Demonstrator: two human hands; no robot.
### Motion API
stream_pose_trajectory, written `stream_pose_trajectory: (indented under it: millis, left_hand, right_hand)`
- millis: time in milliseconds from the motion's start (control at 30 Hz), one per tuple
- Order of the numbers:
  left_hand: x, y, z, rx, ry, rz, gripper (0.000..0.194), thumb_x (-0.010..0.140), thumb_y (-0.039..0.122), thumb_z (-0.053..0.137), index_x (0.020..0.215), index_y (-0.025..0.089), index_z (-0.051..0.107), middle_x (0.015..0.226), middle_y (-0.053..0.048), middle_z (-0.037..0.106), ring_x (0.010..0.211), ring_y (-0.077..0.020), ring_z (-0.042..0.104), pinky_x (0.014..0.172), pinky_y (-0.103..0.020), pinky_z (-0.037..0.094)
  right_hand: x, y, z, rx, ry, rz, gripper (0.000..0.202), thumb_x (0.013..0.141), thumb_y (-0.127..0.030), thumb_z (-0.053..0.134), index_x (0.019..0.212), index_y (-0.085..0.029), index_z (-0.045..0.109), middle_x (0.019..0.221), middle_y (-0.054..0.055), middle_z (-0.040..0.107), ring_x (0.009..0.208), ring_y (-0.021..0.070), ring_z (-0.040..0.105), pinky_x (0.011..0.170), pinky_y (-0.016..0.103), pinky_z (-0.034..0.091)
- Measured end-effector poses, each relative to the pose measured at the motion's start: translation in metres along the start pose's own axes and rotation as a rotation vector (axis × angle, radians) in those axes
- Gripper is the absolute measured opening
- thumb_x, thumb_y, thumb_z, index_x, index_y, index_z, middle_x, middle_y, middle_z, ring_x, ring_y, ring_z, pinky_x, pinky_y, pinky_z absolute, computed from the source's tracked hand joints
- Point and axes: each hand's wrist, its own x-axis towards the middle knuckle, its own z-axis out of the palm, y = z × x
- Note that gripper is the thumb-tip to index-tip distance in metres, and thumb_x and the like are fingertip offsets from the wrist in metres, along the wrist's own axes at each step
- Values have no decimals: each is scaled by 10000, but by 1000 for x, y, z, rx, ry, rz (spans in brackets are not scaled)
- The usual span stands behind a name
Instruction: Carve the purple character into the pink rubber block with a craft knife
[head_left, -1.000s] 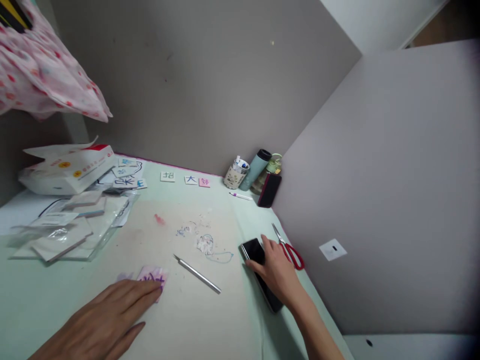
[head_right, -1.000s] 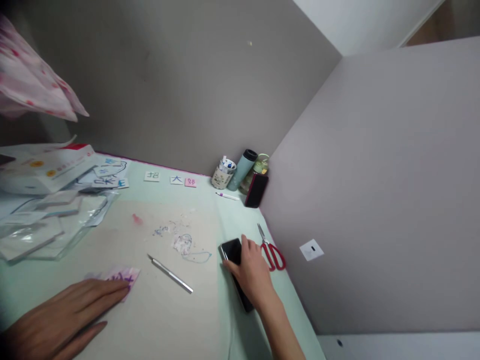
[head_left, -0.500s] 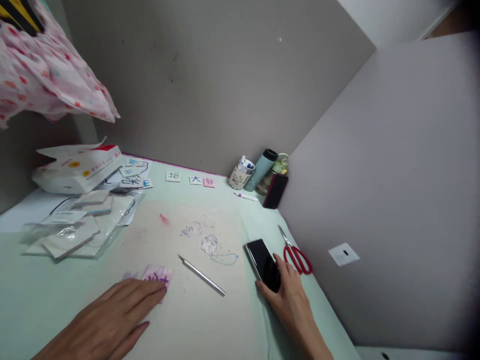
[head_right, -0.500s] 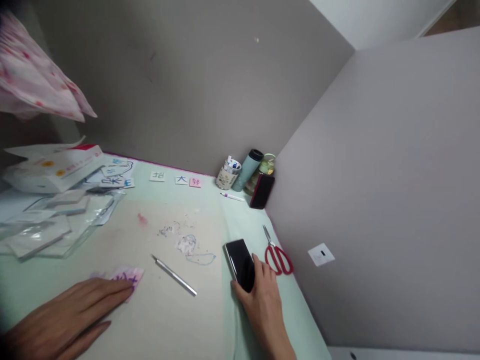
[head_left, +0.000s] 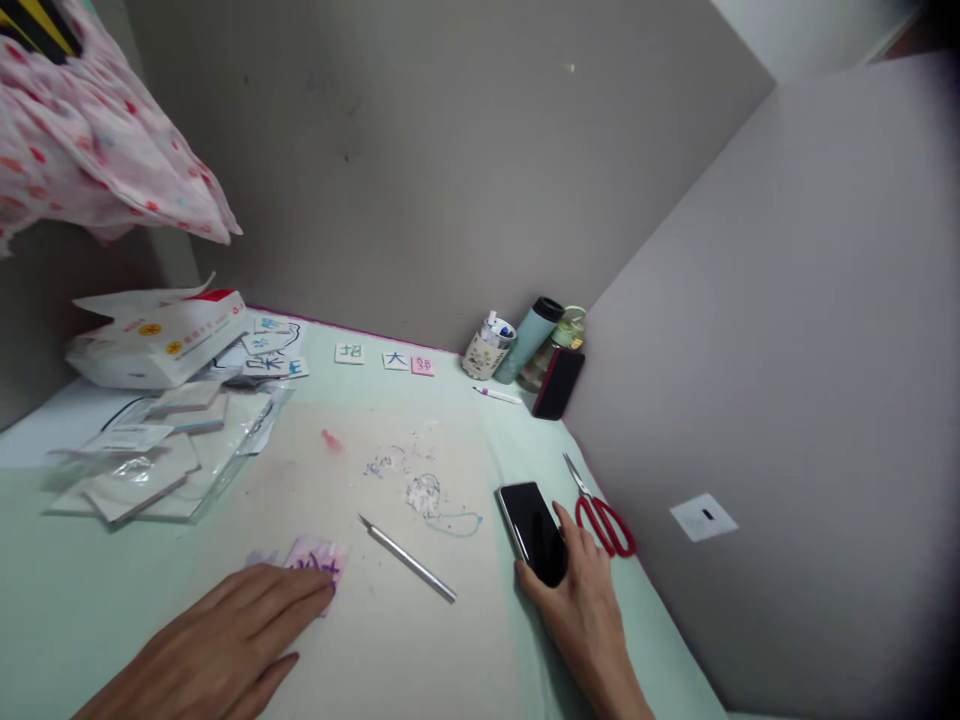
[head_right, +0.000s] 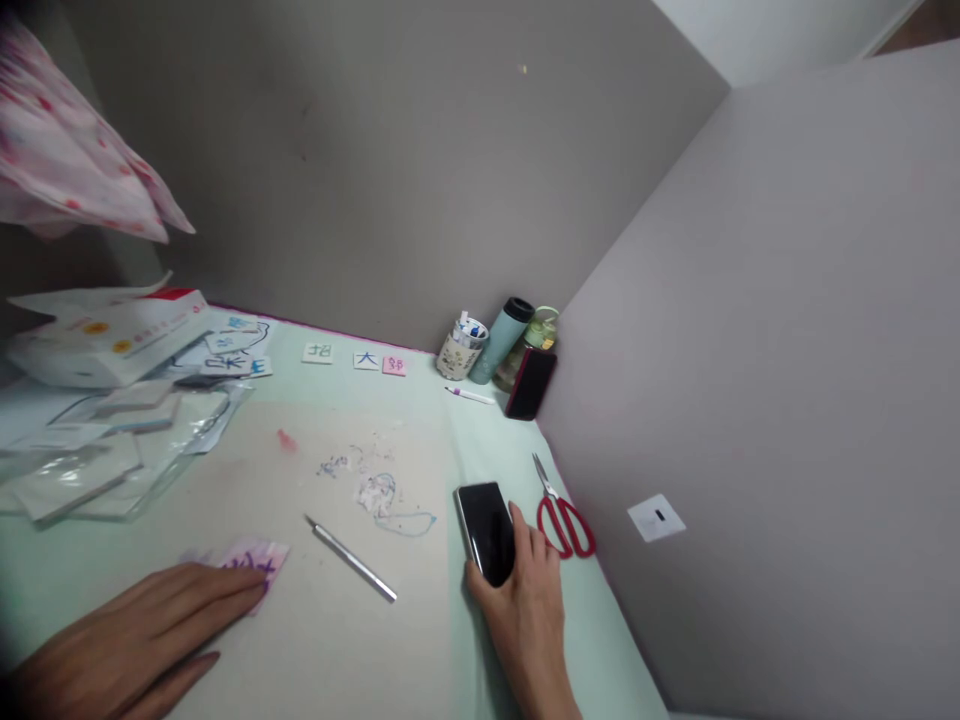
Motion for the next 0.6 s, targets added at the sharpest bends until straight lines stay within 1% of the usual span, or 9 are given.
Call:
stream_pose_trajectory:
  millis: [200, 333, 433, 533, 600]
  left_hand:
    - [0, 0, 2, 3, -5, 4, 573, 1044, 349, 523, 1592, 448, 388, 1449, 71, 680, 1180, -234, 745, 1037, -321, 594]
    - [-3, -1, 1, 18, -5, 16, 609, 1036, 353, 544, 1609, 437, 354, 1462, 72, 668, 1189, -235, 741, 1039, -317, 592]
    - [-5, -3, 3, 36, -10, 23, 658, 1025, 336, 576, 1626, 417, 320, 1481, 60, 652, 1218, -232, 727, 1059, -318, 578]
    - [-6, -7, 8, 101, -10, 50, 735, 1008, 320, 622, 1646, 393, 264, 1476, 53, 654, 1222, -217, 725, 1066, -321, 572]
    - [-8, -10, 11, 156, -9, 78, 745, 1007, 333, 627, 1650, 377, 254, 1471, 51, 657, 1209, -211, 731, 1054, -325, 580]
  right_hand:
    - [-3, 5, 1, -1, -14, 10, 760, 876, -492, 632, 1543, -194, 420, 1295, 147, 625, 1131, 371, 586, 942, 521, 513]
    - [-6, 11, 0, 53, -21, 35, 779, 889, -575, 628, 1537, -191, 426, 1319, 162, 640, 1148, 379, 600, 950, 537, 515]
    - [-10, 13, -5, 102, -24, 53, 803, 894, -605, 635, 1553, -206, 410, 1343, 159, 645, 1168, 382, 609, 948, 537, 521]
    - [-17, 15, -13, 154, -31, 54, 802, 923, -595, 635, 1581, -213, 381, 1352, 161, 647, 1189, 375, 623, 926, 505, 537]
    - [-24, 17, -19, 177, -12, 49, 771, 957, -574, 622, 1592, -218, 368, 1328, 163, 658, 1169, 362, 639, 859, 458, 555]
